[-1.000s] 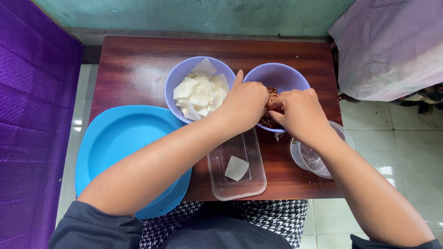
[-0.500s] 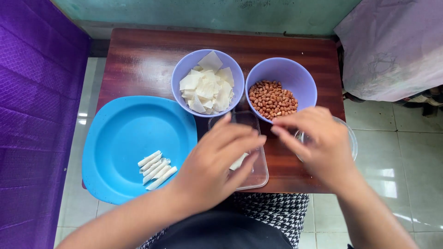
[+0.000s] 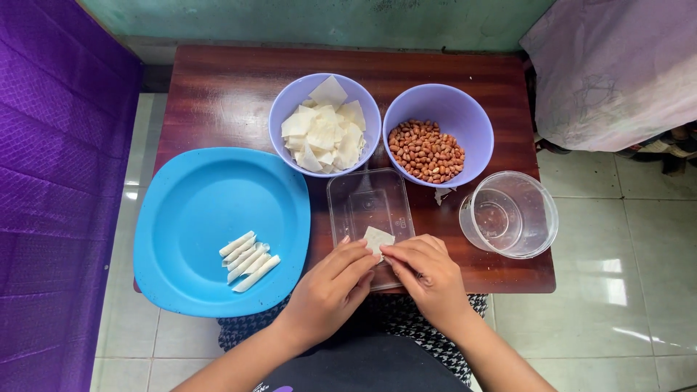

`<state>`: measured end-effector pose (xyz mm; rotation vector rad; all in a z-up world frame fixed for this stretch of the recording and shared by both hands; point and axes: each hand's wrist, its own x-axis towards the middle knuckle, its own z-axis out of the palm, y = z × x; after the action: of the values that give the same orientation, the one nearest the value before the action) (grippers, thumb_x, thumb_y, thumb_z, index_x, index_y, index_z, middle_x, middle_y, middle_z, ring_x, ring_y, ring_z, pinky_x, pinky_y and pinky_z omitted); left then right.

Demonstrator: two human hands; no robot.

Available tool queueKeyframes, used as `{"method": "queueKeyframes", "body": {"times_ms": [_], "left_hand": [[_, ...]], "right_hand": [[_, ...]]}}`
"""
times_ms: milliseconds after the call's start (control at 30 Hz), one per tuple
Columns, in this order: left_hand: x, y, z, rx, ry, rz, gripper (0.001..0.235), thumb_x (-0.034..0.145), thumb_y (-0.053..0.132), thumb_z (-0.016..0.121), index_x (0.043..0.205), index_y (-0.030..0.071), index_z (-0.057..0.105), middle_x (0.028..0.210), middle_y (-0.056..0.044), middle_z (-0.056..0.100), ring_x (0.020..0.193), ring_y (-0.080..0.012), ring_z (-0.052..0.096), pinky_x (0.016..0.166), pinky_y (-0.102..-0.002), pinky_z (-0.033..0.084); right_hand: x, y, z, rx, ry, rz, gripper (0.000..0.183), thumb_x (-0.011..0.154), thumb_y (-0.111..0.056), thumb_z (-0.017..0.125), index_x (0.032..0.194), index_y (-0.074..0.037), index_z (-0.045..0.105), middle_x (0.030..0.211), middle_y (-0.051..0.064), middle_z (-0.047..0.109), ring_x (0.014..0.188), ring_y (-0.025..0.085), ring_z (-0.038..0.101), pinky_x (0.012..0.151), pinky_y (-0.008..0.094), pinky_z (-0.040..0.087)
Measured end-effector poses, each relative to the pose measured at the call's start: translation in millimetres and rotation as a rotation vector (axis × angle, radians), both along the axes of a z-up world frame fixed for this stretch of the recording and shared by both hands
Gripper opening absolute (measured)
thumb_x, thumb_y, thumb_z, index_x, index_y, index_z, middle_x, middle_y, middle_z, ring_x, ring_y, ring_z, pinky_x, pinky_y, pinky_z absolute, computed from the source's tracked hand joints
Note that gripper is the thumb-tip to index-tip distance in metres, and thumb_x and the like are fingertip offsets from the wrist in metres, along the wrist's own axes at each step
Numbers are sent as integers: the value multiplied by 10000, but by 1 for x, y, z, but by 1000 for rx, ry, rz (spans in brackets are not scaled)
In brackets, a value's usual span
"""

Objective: Manually wrapping individual peanuts in small squares of white dough or paper to prepare a snack.

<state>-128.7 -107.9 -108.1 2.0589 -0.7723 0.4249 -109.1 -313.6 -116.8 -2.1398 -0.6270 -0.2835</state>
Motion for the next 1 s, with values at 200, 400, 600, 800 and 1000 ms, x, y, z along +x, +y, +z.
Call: {"method": "queueKeyframes", "body": {"times_ms": [200, 400, 600, 800, 1000], "left_hand": [[3, -1, -11, 5, 132, 79, 349, 960, 28, 673, 1288, -63, 596, 1303, -215, 622, 1337, -392, 557, 1173, -502, 446], [8, 3, -15, -14, 124, 39, 282, 951, 12, 670, 1226, -47, 646, 1245, -206, 648, 1265, -384, 606, 1151, -504, 467], [15, 1, -20, -37, 99, 48, 224, 940, 23, 699, 1150, -49, 674, 1207, -209, 654, 1222, -384, 630, 1135, -509, 489], [12, 0, -18, -46, 82, 76, 184, 936, 21, 710, 1103, -53, 691, 1178, -205, 670, 1198, -379, 642, 1118, -503, 505], [13, 1, -16, -18, 90, 39, 84, 952, 8, 678, 1012, -51, 665, 1161, -212, 648, 1195, -394, 634, 1137, -522, 478]], "right_hand": [[1, 4, -9, -44, -31, -20, 147, 940, -159, 694, 1073, -152, 756, 964, -21, 720, 888, 168, 621, 870, 333, 406], [1, 6, -16, -150, -7, -87, 164, 927, -252, 700, 1067, -246, 786, 1157, -89, 693, 1217, 241, 522, 1023, 453, 301], [4, 9, -15, -201, 17, -113, 167, 932, -285, 675, 1049, -294, 793, 1274, -100, 675, 1342, 257, 467, 1097, 524, 214], [4, 9, -16, -186, -53, -104, 180, 937, -239, 680, 1086, -275, 776, 1323, -75, 667, 1362, 300, 477, 1117, 521, 231], [5, 10, -14, -103, 3, -136, 93, 887, -253, 744, 961, -263, 800, 1279, -60, 692, 1347, 283, 484, 1134, 517, 228]]}}
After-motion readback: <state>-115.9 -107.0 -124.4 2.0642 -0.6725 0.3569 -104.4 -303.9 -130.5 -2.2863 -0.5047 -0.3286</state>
